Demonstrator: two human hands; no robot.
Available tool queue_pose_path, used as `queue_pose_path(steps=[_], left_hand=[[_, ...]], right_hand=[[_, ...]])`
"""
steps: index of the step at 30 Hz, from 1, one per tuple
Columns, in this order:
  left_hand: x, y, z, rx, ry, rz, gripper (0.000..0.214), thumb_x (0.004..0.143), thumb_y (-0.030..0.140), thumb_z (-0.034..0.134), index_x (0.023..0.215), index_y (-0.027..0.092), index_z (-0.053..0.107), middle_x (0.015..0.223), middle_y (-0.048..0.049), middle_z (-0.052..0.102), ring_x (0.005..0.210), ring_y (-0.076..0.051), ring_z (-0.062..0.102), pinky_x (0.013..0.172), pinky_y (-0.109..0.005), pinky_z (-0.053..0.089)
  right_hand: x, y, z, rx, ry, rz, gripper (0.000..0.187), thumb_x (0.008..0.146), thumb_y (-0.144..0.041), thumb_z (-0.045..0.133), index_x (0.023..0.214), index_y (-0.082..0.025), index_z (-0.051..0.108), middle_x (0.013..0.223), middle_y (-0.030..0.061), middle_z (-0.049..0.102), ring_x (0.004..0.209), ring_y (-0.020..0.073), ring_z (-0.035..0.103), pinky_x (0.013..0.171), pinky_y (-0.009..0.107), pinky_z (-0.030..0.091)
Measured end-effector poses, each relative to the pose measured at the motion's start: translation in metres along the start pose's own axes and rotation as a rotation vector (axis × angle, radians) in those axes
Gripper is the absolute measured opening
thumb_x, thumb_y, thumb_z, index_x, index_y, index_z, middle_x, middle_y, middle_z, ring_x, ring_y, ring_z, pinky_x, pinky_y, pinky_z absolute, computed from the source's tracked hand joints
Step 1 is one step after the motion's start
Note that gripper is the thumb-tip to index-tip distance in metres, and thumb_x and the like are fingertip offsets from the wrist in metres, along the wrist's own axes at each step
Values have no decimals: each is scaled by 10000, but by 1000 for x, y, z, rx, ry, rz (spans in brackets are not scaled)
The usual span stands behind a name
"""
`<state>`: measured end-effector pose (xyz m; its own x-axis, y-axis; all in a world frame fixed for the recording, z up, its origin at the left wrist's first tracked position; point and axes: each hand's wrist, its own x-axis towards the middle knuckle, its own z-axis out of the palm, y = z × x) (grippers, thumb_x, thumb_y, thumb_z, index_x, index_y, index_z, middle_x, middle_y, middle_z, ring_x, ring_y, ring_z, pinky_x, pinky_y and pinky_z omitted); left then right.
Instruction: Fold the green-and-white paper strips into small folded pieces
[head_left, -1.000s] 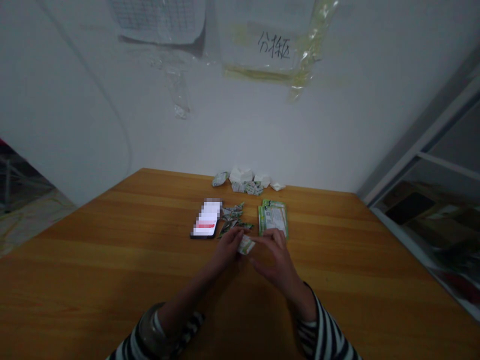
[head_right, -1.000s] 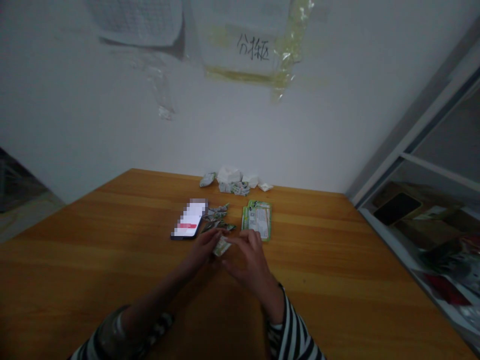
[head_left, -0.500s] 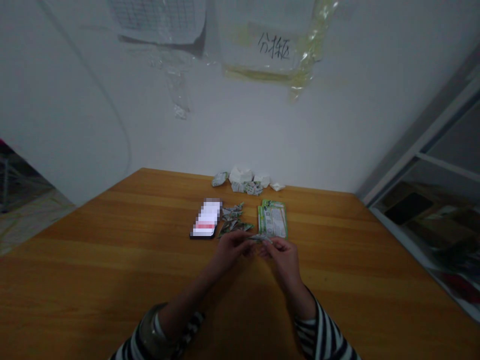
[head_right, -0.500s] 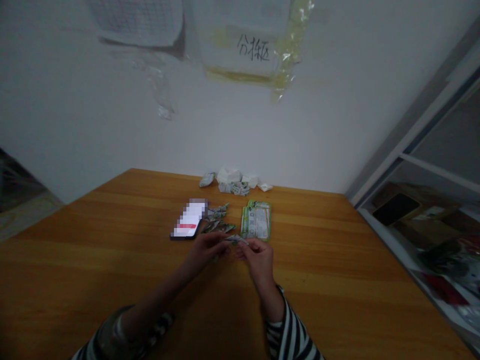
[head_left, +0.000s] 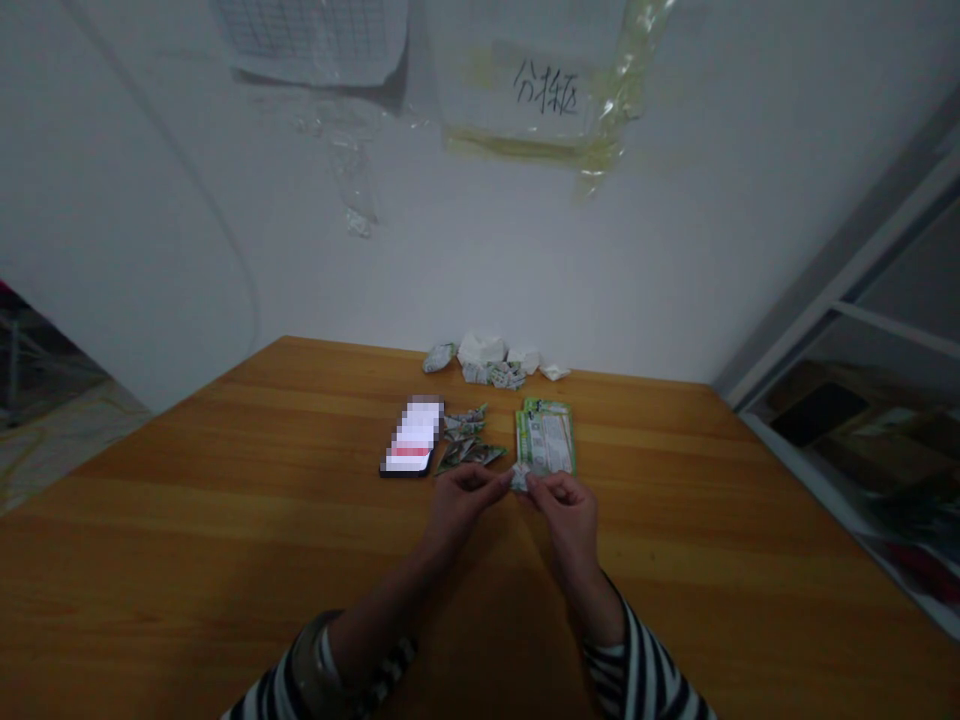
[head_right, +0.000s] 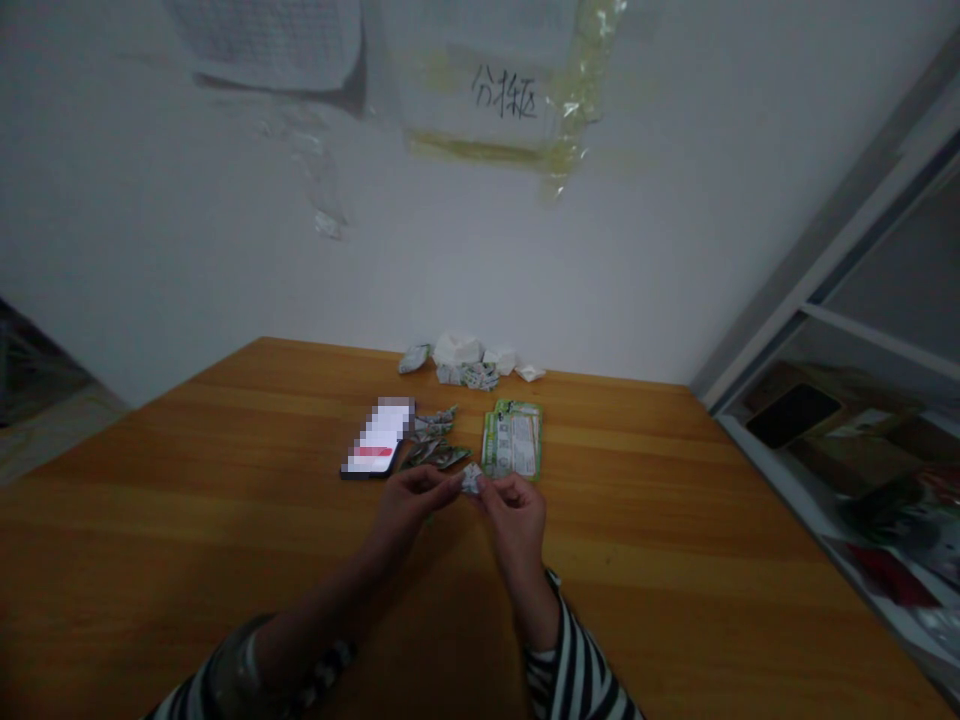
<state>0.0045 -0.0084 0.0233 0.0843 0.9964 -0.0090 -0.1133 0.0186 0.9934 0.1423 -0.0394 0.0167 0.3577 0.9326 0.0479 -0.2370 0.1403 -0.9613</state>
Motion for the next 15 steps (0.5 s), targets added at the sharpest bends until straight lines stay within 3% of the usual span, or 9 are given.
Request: queue_pose_path(steps=[4,9,11,15], left_hand=[[0,-5,3,-107,44,-60,326,546,351,845,662,141,624,593,-2,688,564,-140,627,562,-222,465],[1,-5,2,-219,-72,-90,467,559,290,848,945,162,620,822,-56,755,745,-185,694,707,-280,523],[1,-5,1,-121,-127,-86,392,603,335,816,906,139,662,791,-60,748,706,-181,684,661,-262,518],[-3,-6,1,105,-183,-34,333,706,445,709,615,128,665,508,-14,643,459,-127,573,481,-216,443]], right_hand=[[-1,4,3,28,55,-37,316,628,-370,806,637,-182,551,558,-18,674,500,134,626,512,238,509],[0,7,1,-21,42,-108,312,653,-324,795,824,-190,571,650,1,713,584,159,670,570,254,529],[-1,7,1,-90,28,-156,251,683,-315,771,787,-185,583,658,6,704,610,159,669,569,242,519],[-6,6,3,-202,-18,-201,166,736,-284,721,759,-190,586,647,-1,683,600,152,658,551,228,503]])
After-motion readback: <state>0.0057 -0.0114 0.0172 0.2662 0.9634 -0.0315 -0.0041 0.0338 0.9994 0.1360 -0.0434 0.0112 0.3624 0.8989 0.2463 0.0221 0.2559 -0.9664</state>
